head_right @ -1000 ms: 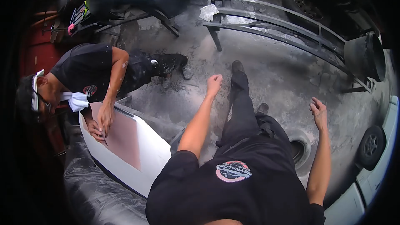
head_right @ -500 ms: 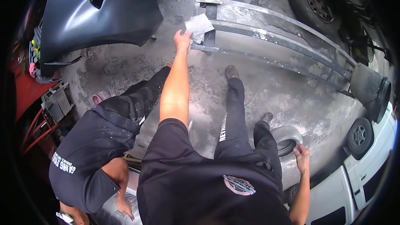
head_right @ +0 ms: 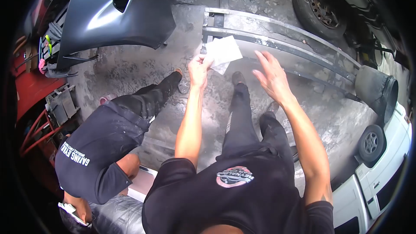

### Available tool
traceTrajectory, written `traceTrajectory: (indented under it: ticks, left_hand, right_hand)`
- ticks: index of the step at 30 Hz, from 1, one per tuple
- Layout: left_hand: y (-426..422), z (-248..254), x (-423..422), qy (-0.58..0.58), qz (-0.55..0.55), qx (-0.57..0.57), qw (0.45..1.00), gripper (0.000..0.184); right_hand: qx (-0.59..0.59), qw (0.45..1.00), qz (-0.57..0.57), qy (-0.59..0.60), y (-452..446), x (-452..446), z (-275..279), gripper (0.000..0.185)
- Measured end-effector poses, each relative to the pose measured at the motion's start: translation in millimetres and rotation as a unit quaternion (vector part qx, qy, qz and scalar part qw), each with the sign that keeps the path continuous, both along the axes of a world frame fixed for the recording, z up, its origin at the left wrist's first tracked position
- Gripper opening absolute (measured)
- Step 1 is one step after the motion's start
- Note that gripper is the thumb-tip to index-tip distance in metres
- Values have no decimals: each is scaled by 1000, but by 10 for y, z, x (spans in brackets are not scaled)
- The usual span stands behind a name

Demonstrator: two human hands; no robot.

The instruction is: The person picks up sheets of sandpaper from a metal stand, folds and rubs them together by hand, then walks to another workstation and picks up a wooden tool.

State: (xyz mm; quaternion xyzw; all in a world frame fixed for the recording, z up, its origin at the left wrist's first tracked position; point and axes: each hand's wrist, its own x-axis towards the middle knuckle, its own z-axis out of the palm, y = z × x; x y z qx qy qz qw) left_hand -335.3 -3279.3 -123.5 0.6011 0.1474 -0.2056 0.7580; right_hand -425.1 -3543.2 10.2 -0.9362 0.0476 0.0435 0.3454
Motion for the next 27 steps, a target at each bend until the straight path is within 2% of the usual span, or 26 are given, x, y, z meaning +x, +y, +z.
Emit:
traceTrajectory:
  ticks: [1,2,4,6,7,8,10,12,16,17,18,22,27]
  left_hand:
    - [-87,269,-169,-3,-2,-2,1000,15]
    - [-200,583,-286,-8,-21,1,1000,13]
    - [-369,878,-462,-23,-40,4,999,13]
    - [-465,1048,-706,-48,11,-27,998,13]
    - [-524,1211,-879,-66,58,-6,996,13]
    - [-527,1249,-1005,-78,67,-2,995,13]
    - [-577,1375,-1275,-54,113,-32,992,12]
    - [-762,1580,-1597,-57,148,-48,986,14]
    - [-1134,1769,-2078,-71,161,-72,982,25]
    - [-1274,1800,-2222,-75,160,-69,982,25]
    - [-1426,1787,-2359,-80,168,-72,980,29]
    - [-1833,1973,-2860,-71,172,-82,979,39]
    - [-2062,2289,-3317,-59,185,-68,979,41]
  right_hand:
    - [-3,999,16,-33,46,171,46,63]
    - [9,998,24,-49,99,303,95,58]
    - [20,996,33,-76,-27,410,172,54]
    - [84,994,59,47,-253,315,274,38]
    - [148,987,10,59,-477,110,453,31]
    - [155,988,-17,17,-646,-66,450,27]
    - [311,943,-67,95,-1152,-389,250,24]
    - [404,899,-118,120,-1491,-751,307,19]
    - [485,849,-124,169,-1851,-1262,417,15]
    - [512,832,-120,177,-1933,-1404,417,19]
    - [524,825,-114,179,-2036,-1534,387,26]
    - [527,830,-70,168,-2161,-1924,588,27]
    - [509,851,4,131,-2153,-2295,860,27]
